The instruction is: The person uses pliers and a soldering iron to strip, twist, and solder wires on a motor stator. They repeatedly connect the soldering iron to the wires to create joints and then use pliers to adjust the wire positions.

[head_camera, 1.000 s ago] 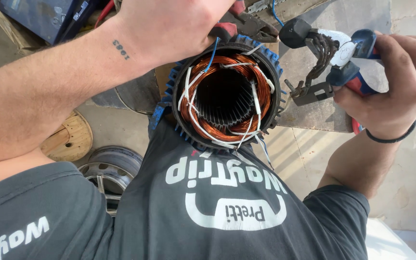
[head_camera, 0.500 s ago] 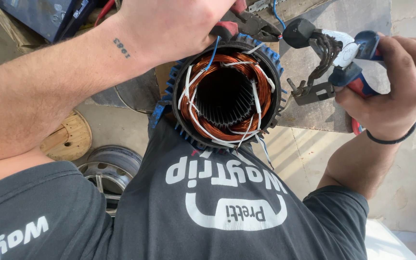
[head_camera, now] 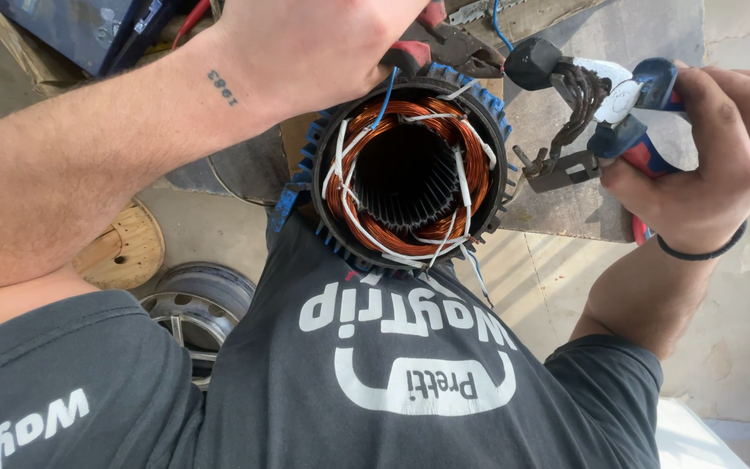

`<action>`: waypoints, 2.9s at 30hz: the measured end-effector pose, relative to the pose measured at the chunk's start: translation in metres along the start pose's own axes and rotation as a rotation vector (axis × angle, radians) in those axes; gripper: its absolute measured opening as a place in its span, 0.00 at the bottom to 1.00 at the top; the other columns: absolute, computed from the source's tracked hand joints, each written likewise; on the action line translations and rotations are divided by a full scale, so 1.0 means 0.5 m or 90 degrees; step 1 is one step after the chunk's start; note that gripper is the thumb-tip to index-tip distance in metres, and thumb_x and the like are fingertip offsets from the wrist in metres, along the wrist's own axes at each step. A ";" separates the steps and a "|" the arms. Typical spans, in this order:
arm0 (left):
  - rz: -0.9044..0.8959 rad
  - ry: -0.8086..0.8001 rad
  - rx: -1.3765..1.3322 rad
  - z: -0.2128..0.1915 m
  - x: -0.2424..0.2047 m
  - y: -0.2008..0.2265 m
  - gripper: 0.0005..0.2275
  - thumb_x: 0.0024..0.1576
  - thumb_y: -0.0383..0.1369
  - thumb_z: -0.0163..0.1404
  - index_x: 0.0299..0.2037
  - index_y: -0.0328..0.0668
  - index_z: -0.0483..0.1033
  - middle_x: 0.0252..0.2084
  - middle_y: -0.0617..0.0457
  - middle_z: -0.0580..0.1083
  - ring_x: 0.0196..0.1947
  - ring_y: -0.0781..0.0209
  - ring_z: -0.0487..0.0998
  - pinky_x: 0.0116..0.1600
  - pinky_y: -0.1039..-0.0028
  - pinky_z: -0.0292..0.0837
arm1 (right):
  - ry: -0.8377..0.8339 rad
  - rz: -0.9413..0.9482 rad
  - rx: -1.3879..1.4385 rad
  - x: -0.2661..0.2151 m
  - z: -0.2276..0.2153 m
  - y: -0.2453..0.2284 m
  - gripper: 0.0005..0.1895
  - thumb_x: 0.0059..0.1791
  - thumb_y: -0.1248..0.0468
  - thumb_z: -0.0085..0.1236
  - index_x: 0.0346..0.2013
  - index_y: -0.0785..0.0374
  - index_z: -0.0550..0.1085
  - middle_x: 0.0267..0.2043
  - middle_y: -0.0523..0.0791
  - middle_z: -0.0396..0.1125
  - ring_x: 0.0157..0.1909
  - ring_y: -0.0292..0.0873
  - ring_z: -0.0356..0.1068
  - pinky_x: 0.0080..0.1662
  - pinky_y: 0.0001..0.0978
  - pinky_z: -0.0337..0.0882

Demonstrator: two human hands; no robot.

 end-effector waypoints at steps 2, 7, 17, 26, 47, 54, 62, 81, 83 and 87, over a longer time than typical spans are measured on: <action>-0.004 -0.002 -0.003 0.000 0.000 -0.001 0.08 0.63 0.35 0.62 0.46 0.43 0.78 0.39 0.54 0.78 0.34 0.59 0.80 0.33 0.71 0.74 | 0.004 0.003 0.000 -0.006 0.002 0.005 0.31 0.42 0.63 0.74 0.57 0.72 0.76 0.51 0.52 0.67 0.52 0.52 0.68 0.55 0.41 0.69; 0.003 0.015 -0.010 0.003 -0.002 -0.003 0.08 0.63 0.34 0.61 0.47 0.43 0.78 0.37 0.54 0.78 0.36 0.59 0.81 0.35 0.71 0.74 | 0.005 0.026 0.030 -0.029 0.009 0.025 0.31 0.42 0.67 0.68 0.59 0.74 0.74 0.54 0.53 0.67 0.56 0.52 0.68 0.57 0.39 0.70; -0.012 0.000 0.026 0.013 -0.005 -0.012 0.08 0.64 0.36 0.60 0.47 0.43 0.78 0.35 0.53 0.77 0.33 0.59 0.80 0.32 0.70 0.73 | 0.028 0.009 0.023 -0.016 0.003 0.012 0.31 0.47 0.56 0.71 0.56 0.76 0.74 0.53 0.55 0.69 0.52 0.54 0.68 0.53 0.42 0.69; -0.061 -0.065 0.148 -0.020 -0.050 -0.038 0.08 0.62 0.38 0.55 0.41 0.45 0.81 0.27 0.54 0.76 0.27 0.58 0.77 0.29 0.71 0.72 | 0.080 0.101 0.001 -0.083 0.032 0.015 0.35 0.44 0.52 0.73 0.58 0.74 0.79 0.50 0.54 0.72 0.51 0.53 0.72 0.49 0.42 0.71; -0.370 -0.074 0.176 -0.091 -0.147 -0.062 0.26 0.46 0.30 0.67 0.56 0.40 0.74 0.55 0.50 0.71 0.48 0.51 0.80 0.49 0.65 0.78 | 0.391 0.622 0.565 -0.293 0.264 0.106 0.17 0.52 0.73 0.58 0.55 0.75 0.69 0.51 0.50 0.70 0.37 0.35 0.66 0.38 0.22 0.67; -0.403 -0.047 0.137 -0.047 -0.192 -0.121 0.22 0.54 0.28 0.65 0.59 0.39 0.73 0.57 0.49 0.72 0.53 0.52 0.78 0.54 0.68 0.79 | 0.444 0.661 0.686 -0.274 0.293 0.102 0.25 0.50 0.66 0.62 0.59 0.76 0.69 0.51 0.53 0.69 0.46 0.43 0.71 0.49 0.29 0.73; -0.438 -0.064 0.024 0.020 -0.293 -0.157 0.23 0.61 0.20 0.62 0.63 0.33 0.66 0.57 0.42 0.68 0.54 0.47 0.73 0.58 0.66 0.73 | 0.327 0.560 0.625 -0.281 0.297 0.098 0.41 0.43 0.49 0.73 0.60 0.74 0.70 0.53 0.51 0.71 0.49 0.44 0.72 0.52 0.33 0.74; -0.473 0.081 -0.265 -0.059 -0.272 -0.122 0.19 0.61 0.27 0.61 0.59 0.25 0.71 0.60 0.39 0.71 0.51 0.56 0.81 0.55 0.74 0.83 | 0.321 0.734 0.486 -0.285 0.281 0.023 0.24 0.48 0.68 0.58 0.58 0.72 0.70 0.48 0.44 0.70 0.41 0.32 0.69 0.42 0.22 0.72; -0.487 0.086 -0.355 -0.050 -0.291 -0.110 0.19 0.62 0.29 0.61 0.59 0.26 0.71 0.60 0.42 0.70 0.51 0.57 0.81 0.56 0.74 0.82 | 0.337 0.764 0.475 -0.310 0.277 0.018 0.25 0.47 0.69 0.58 0.59 0.73 0.70 0.48 0.43 0.70 0.42 0.32 0.68 0.44 0.24 0.73; -0.466 0.102 -0.331 -0.056 -0.347 -0.067 0.21 0.64 0.29 0.60 0.63 0.23 0.68 0.60 0.43 0.70 0.51 0.56 0.80 0.59 0.72 0.84 | 0.296 0.631 0.286 -0.351 0.266 0.010 0.29 0.47 0.71 0.66 0.62 0.74 0.70 0.53 0.45 0.67 0.52 0.37 0.67 0.57 0.27 0.69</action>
Point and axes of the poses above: each hand's wrist, its own x-axis towards the middle knuckle, its own z-axis out of the palm, y = z × x, the point moved 3 cm from there along x, towards the middle knuckle
